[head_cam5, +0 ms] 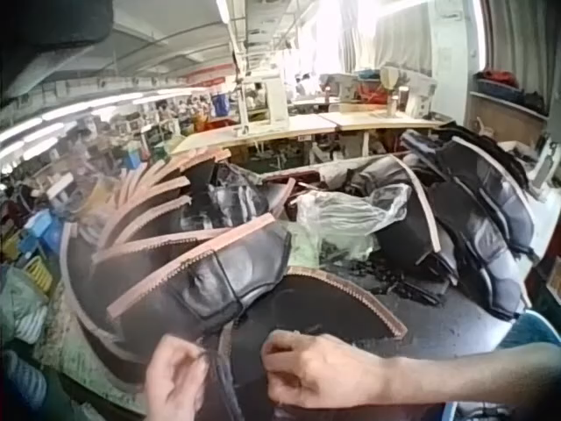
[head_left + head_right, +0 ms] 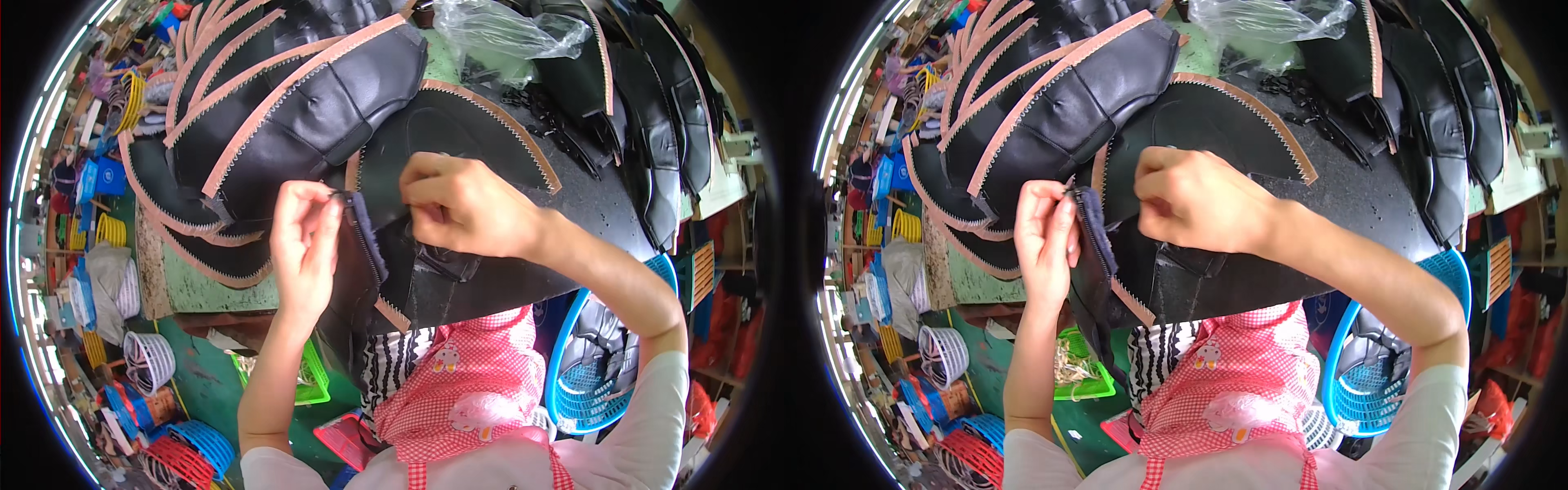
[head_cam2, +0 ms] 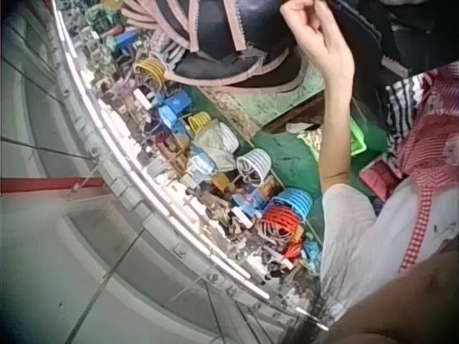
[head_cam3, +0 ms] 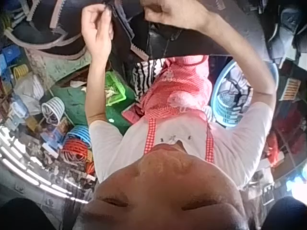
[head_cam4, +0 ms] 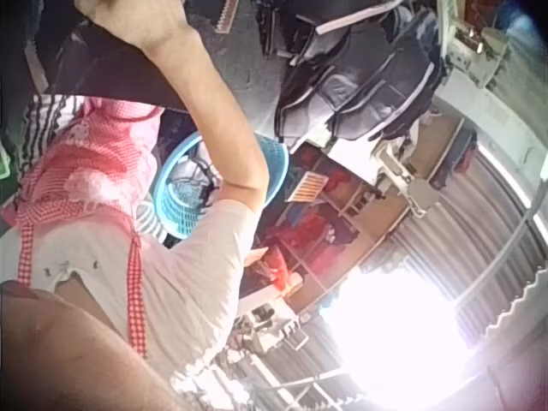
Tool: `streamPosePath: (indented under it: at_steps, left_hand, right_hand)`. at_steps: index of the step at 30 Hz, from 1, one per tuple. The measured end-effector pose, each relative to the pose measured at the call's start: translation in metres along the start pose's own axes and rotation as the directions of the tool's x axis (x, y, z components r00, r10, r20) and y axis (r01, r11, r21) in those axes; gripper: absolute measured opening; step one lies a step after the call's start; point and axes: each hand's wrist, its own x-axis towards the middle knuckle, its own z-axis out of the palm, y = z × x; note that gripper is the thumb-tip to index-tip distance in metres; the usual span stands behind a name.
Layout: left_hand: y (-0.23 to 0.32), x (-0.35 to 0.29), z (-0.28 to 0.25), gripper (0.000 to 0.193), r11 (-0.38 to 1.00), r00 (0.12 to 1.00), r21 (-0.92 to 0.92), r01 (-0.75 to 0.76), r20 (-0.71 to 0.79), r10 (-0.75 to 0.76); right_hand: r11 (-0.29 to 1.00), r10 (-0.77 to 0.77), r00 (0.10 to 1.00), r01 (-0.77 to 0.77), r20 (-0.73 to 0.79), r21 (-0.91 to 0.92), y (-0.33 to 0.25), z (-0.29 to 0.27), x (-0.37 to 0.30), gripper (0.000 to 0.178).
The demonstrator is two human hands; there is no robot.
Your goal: Manually aligning and assembling leather shoe upper components at a factory workbench.
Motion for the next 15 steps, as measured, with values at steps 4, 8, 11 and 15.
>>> streamPosePath:
  at_steps: [4, 8, 11, 15]
  left_hand:
    - [-0.012, 0.001, 0.003, 0.008, 0.999, 0.999, -0.026, -0.035, -0.033, 0.034]
    - [-0.016, -0.003, 0.003, 0.007, 0.989, 0.996, -0.128, -0.072, -0.070, 0.063]
    - [-0.014, -0.005, 0.008, 0.007, 0.984, 0.985, -0.137, -0.114, -0.141, 0.095]
    - [-0.022, -0.003, 0.010, 0.005, 0.989, 0.979, -0.054, -0.140, -0.154, 0.131]
  right_hand:
    - [0.939, -0.282, 0.959, 0.274, -0.011, -0.205, -0.007, -0.009, 0.020, 0.039]
    - [0.919, -0.214, 0.937, 0.289, 0.276, -0.268, 0.009, 0.005, 0.051, 0.052]
    - [0.932, -0.253, 0.939, 0.301, 0.234, -0.200, 0.021, 0.003, 0.056, 0.028]
    - [0.976, -0.204, 0.970, 0.212, 0.133, -0.046, 0.026, 0.010, 0.039, 0.025]
